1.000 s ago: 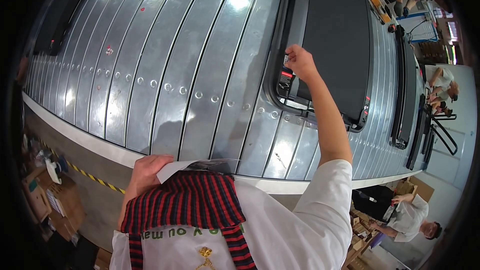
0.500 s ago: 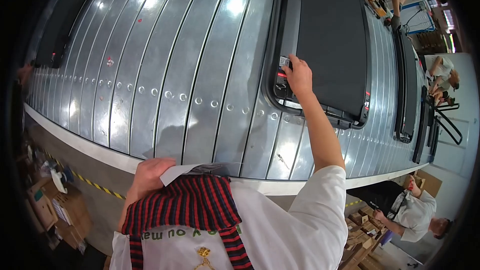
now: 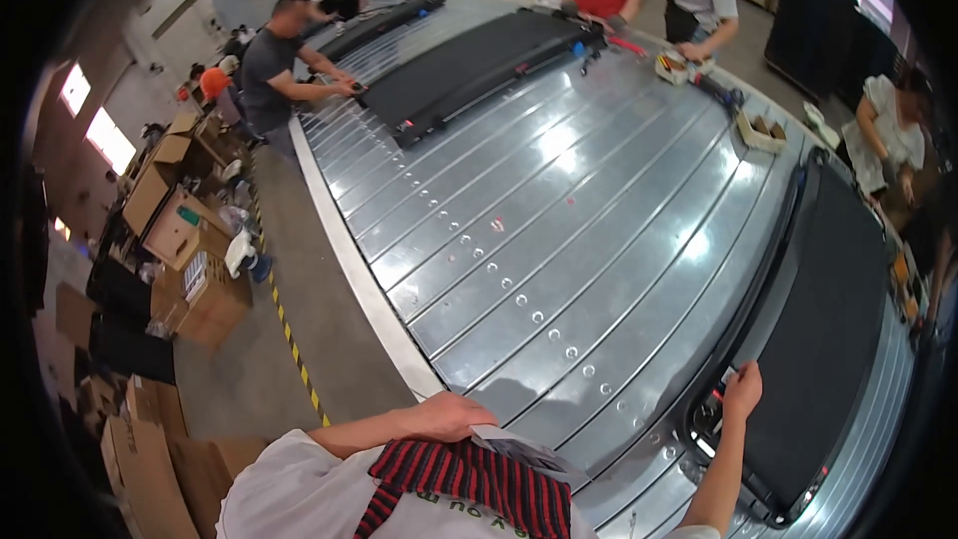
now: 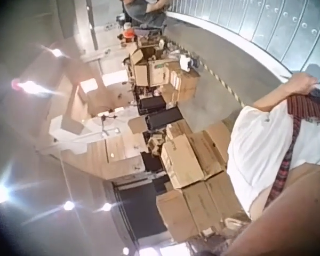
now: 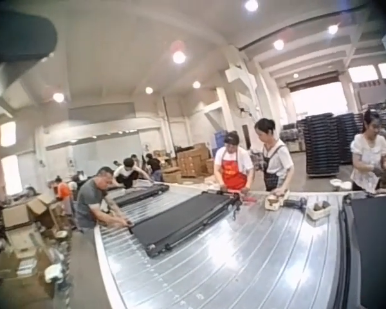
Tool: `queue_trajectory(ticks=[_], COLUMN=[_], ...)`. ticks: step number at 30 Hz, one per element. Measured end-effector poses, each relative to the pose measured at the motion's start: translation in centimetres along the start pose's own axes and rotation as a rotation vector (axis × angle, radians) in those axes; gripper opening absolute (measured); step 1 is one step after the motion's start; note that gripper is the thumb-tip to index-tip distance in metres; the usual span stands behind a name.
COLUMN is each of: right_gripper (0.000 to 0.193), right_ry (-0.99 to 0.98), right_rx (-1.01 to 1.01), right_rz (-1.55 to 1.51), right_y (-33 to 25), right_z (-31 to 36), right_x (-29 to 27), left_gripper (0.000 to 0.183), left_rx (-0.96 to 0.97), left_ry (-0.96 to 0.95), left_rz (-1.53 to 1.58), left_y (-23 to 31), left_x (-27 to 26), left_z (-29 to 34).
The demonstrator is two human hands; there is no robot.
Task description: Applying QR code stickers and product labels to treadmill units on a manufacturing assembly line.
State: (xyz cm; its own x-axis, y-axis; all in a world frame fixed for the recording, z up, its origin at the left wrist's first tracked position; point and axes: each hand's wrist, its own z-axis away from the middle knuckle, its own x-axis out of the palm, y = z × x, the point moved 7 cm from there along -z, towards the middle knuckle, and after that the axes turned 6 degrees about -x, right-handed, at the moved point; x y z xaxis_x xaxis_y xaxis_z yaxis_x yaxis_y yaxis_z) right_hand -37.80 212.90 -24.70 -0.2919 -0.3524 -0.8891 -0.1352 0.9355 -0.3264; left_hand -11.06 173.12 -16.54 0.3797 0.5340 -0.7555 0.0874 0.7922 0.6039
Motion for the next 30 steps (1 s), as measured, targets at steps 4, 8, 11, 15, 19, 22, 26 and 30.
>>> queue_trajectory(ticks=[4,8,11,15,19,22,26,30], right_gripper=[0.011,0.008,0.010,0.010,0.009,0.007,0.012,0.017], right_ry=[0.071,0.104,-0.134,-0.384,-0.551,-0.433,-0.389,-0.294], right_rx=[0.021,-0.003,-0.069,-0.142,-0.129,-0.110,-0.022,-0.047], right_rz=[-0.320,-0.952,-1.225,-1.367,-1.326,-0.981,-1.168,-1.006], right_y=[-4.1,-12.7,-21.4,-32.4,-39.1,-39.3,-38.1,-37.3], right_z=[1.5,3.8,6.8,10.8,12.8,12.2,12.4,13.1], right_x=[-3.7,-10.6,-14.9,-17.1,-15.6,-14.3,-13.2,-13.6], left_gripper=[0.021,0.034,0.038,0.030,0.030,0.027,0.021,0.023], left_rx=[-0.194,-0.345,-0.209,-0.003,-0.072,0.118,-0.101,-0.060], left_ry=[0.105,0.287,0.349,0.354,0.245,0.108,-0.074,-0.132], left_rz=[0.058,0.297,0.245,0.714,0.721,0.898,1.144,1.192], left_y=[-1.6,-4.8,-6.0,-5.2,-4.2,-1.7,-0.9,1.5], left_x=[-2.2,-5.3,-6.8,-6.8,-6.7,-6.0,-4.4,-5.0], left_z=[2.0,3.0,1.3,-2.6,-4.5,-4.9,-4.6,-3.5])
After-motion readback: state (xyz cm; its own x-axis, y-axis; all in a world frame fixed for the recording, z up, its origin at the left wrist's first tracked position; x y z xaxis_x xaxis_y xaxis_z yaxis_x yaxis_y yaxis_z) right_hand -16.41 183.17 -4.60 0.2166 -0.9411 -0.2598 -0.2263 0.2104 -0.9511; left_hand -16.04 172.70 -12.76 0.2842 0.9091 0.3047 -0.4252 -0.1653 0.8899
